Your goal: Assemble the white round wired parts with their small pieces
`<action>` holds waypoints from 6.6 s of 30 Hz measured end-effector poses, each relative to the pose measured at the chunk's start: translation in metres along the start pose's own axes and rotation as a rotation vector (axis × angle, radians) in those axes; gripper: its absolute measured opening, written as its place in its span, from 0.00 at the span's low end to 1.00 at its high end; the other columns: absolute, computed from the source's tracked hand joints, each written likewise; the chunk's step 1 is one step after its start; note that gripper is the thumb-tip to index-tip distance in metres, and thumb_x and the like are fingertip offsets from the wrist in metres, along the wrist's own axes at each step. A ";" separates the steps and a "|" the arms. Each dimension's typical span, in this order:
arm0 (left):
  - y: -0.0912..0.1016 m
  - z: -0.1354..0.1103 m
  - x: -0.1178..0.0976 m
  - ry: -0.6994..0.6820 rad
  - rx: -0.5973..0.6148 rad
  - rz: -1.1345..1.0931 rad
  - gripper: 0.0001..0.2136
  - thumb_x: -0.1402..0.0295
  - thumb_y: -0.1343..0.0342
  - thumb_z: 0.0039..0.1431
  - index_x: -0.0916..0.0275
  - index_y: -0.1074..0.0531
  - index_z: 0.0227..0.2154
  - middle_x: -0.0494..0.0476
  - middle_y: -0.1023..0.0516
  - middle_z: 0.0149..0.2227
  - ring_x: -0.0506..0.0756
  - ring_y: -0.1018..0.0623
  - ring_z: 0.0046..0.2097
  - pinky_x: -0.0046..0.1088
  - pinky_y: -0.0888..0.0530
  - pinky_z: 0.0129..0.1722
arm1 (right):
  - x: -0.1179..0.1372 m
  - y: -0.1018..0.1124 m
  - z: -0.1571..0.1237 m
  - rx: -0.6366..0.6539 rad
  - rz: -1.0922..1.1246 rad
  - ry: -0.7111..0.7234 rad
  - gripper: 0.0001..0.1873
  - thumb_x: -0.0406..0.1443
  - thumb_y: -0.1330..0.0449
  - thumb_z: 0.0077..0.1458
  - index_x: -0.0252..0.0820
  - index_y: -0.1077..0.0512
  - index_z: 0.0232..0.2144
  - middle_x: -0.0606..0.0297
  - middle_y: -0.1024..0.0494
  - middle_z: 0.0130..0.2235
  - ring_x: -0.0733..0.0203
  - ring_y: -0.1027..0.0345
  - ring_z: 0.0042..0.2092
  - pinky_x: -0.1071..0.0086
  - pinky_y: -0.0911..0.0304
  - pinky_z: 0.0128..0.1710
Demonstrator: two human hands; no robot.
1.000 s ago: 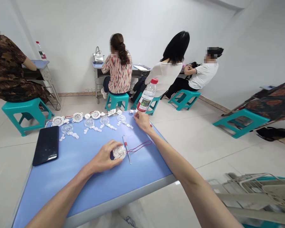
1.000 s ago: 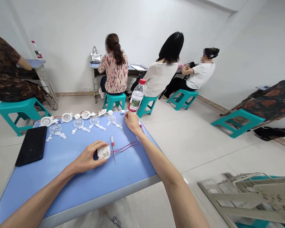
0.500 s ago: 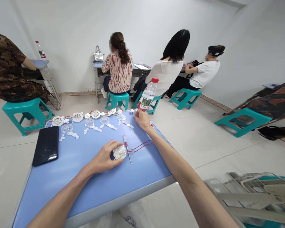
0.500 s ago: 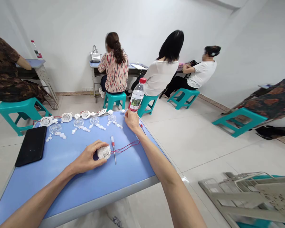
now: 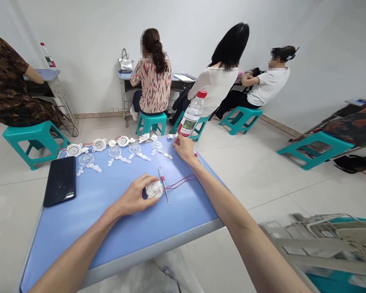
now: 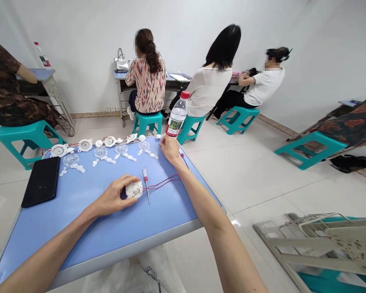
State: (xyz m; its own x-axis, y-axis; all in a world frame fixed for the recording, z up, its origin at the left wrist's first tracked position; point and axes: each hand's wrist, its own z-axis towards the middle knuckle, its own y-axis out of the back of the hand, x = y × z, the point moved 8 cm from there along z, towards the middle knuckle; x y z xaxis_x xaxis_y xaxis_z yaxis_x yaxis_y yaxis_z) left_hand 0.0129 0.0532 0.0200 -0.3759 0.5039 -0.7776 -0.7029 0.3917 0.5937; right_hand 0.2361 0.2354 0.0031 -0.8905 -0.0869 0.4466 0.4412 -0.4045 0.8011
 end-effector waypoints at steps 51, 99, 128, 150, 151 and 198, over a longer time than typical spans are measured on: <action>0.007 -0.006 -0.015 -0.046 -0.034 -0.099 0.23 0.73 0.40 0.52 0.60 0.34 0.53 0.58 0.26 0.52 0.58 0.25 0.51 0.36 0.29 0.51 | 0.120 0.024 -0.167 1.098 1.046 -0.173 0.32 0.57 0.49 0.59 0.43 0.38 0.56 0.63 0.25 0.38 0.63 0.28 0.34 0.65 0.30 0.38; 0.022 -0.012 -0.025 -0.038 -0.275 0.283 0.19 0.69 0.39 0.51 0.62 0.35 0.46 0.57 0.33 0.42 0.56 0.30 0.43 0.34 0.29 0.42 | 0.128 0.002 -0.185 1.049 1.677 -0.562 0.16 0.33 0.31 0.48 0.35 0.29 0.40 0.58 0.21 0.39 0.57 0.24 0.42 0.67 0.29 0.40; 0.021 -0.011 -0.030 -0.095 -0.083 0.205 0.26 0.76 0.45 0.49 0.61 0.37 0.53 0.61 0.35 0.49 0.59 0.30 0.50 0.37 0.29 0.51 | 0.138 -0.001 -0.194 1.161 1.829 -0.630 0.07 0.35 0.38 0.55 0.38 0.28 0.37 0.63 0.25 0.35 0.61 0.31 0.37 0.65 0.32 0.38; 0.026 -0.012 -0.031 -0.116 -0.154 0.216 0.24 0.75 0.41 0.51 0.62 0.36 0.52 0.60 0.39 0.47 0.57 0.33 0.50 0.36 0.30 0.51 | 0.144 0.000 -0.193 1.170 1.959 -0.568 0.13 0.31 0.41 0.56 0.34 0.27 0.45 0.57 0.23 0.40 0.60 0.30 0.40 0.69 0.34 0.39; 0.026 -0.012 -0.030 -0.122 -0.159 0.213 0.24 0.75 0.41 0.52 0.62 0.36 0.53 0.60 0.38 0.46 0.57 0.32 0.49 0.36 0.29 0.50 | 0.144 -0.001 -0.193 1.169 1.964 -0.572 0.13 0.31 0.42 0.57 0.34 0.27 0.45 0.57 0.23 0.40 0.60 0.30 0.40 0.69 0.34 0.39; 0.029 -0.011 -0.028 -0.112 -0.234 0.136 0.27 0.79 0.43 0.52 0.59 0.37 0.56 0.60 0.31 0.50 0.57 0.29 0.52 0.36 0.29 0.52 | 0.146 0.002 -0.190 1.064 1.960 -0.540 0.17 0.34 0.41 0.59 0.42 0.33 0.51 0.60 0.23 0.44 0.58 0.28 0.46 0.65 0.31 0.45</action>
State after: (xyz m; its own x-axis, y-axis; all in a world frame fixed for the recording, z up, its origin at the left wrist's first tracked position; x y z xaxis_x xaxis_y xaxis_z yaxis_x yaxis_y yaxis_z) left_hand -0.0037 0.0420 0.0567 -0.4168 0.6265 -0.6586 -0.7756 0.1327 0.6171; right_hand 0.0858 0.0488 -0.0061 0.5668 0.6009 0.5636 0.4812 0.3139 -0.8185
